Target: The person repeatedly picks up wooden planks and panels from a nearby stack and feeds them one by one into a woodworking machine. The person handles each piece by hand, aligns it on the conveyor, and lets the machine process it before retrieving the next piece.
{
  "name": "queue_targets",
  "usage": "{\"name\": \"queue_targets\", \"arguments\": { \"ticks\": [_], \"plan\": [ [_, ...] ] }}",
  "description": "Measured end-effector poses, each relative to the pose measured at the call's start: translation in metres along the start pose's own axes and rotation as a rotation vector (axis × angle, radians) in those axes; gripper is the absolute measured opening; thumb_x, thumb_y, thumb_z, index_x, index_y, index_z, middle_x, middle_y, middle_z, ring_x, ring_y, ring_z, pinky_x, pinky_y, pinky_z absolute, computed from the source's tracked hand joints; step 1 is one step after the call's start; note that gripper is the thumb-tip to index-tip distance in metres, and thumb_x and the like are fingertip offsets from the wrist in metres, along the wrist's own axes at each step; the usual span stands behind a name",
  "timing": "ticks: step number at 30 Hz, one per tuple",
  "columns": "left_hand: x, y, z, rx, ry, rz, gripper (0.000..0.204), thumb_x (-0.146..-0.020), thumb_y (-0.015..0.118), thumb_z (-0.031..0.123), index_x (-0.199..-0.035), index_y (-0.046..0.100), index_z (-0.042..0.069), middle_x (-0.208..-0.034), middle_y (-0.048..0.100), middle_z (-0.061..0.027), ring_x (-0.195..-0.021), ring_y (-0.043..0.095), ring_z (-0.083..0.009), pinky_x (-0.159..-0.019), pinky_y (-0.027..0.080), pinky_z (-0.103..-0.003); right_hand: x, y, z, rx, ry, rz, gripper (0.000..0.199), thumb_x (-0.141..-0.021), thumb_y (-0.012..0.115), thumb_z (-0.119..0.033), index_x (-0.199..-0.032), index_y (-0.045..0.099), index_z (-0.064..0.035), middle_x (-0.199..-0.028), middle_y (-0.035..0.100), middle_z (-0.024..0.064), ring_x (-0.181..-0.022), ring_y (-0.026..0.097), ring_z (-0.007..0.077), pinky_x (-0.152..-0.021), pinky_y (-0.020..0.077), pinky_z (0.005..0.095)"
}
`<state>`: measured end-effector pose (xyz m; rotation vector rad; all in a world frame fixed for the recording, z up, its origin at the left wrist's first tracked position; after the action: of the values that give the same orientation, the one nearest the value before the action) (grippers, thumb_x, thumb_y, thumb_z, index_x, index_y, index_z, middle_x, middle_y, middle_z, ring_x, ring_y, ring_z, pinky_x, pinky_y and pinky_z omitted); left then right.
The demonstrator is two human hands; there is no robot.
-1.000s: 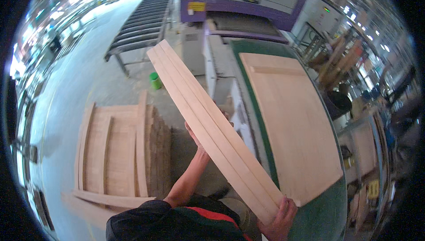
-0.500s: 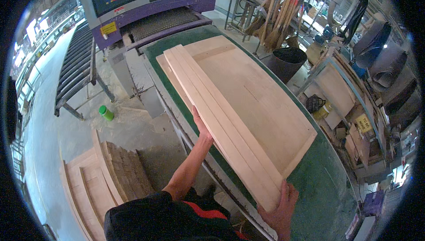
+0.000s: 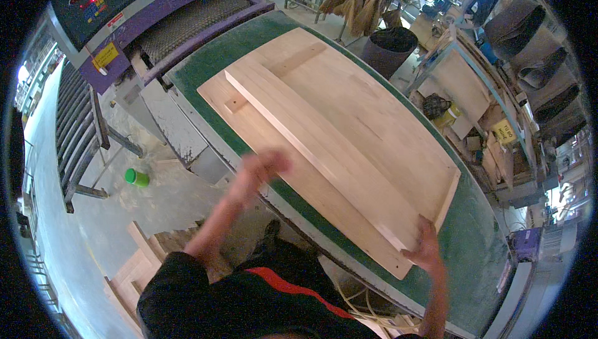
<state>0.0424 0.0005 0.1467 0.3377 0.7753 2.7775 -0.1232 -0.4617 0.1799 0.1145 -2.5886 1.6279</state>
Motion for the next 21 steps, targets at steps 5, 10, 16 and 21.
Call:
{"name": "queue_targets", "arguments": {
  "ticks": [5,10,16,21],
  "plan": [
    [-0.127,-0.142,0.134,-0.91,0.606,0.553,0.036,-0.087,0.062,0.027,-0.106,0.065,-0.003,-0.094,0.069,-0.0161,-0.09,0.065,-0.0208,-0.081,0.049,-0.032,0.009,0.019,-0.019,0.07,0.099,0.197,0.106,-0.052,0.085,-0.038,-0.137,0.034,-0.0012,-0.137,0.038,0.0211,-0.127,0.037,0.0372,-0.105,0.0322,0.0468],
    [-0.251,-0.206,0.18,-1.677,0.084,0.402,0.062,-0.087,0.049,0.055,-0.108,0.065,-0.001,-0.106,0.065,-0.0229,-0.104,0.061,-0.0362,-0.089,0.048,-0.043,0.036,0.028,0.011,-0.188,0.61,0.378,0.054,-0.081,0.069,-0.038,-0.111,0.054,0.0045,-0.093,0.058,0.0147,-0.081,0.06,0.0269,-0.07,0.053,0.0356],
    [-0.287,-0.165,0.148,-1.87,-0.088,0.474,0.069,-0.087,0.043,0.062,-0.11,0.065,0.001,-0.116,0.061,-0.0215,-0.109,0.059,-0.037,-0.092,0.047,-0.046,0.022,0.05,0.027,-0.103,0.788,0.454,0.061,-0.087,0.058,-0.051,-0.069,0.057,0.0062,-0.057,0.055,0.012,-0.049,0.056,0.0223,-0.049,0.0506,0.0346],
    [-0.266,-0.165,0.148,-1.867,-0.064,0.523,0.069,-0.086,0.044,0.062,-0.11,0.064,0.001,-0.112,0.062,-0.0229,-0.107,0.06,-0.037,-0.09,0.048,-0.046,0.02,0.061,0.027,-0.094,0.823,0.544,0.062,-0.085,0.062,-0.052,-0.06,0.054,0.005,-0.051,0.051,0.0144,-0.046,0.055,0.0232,-0.045,0.0446,0.0375]
  ]
}}
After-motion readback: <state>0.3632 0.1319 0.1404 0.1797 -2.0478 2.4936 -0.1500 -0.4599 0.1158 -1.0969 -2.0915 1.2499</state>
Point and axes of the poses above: each hand's wrist, its own x-axis away from the middle knuckle, its own y-axis out of the palm, z = x × y, the point moved 3 cm from there along -x, towards the middle knuckle
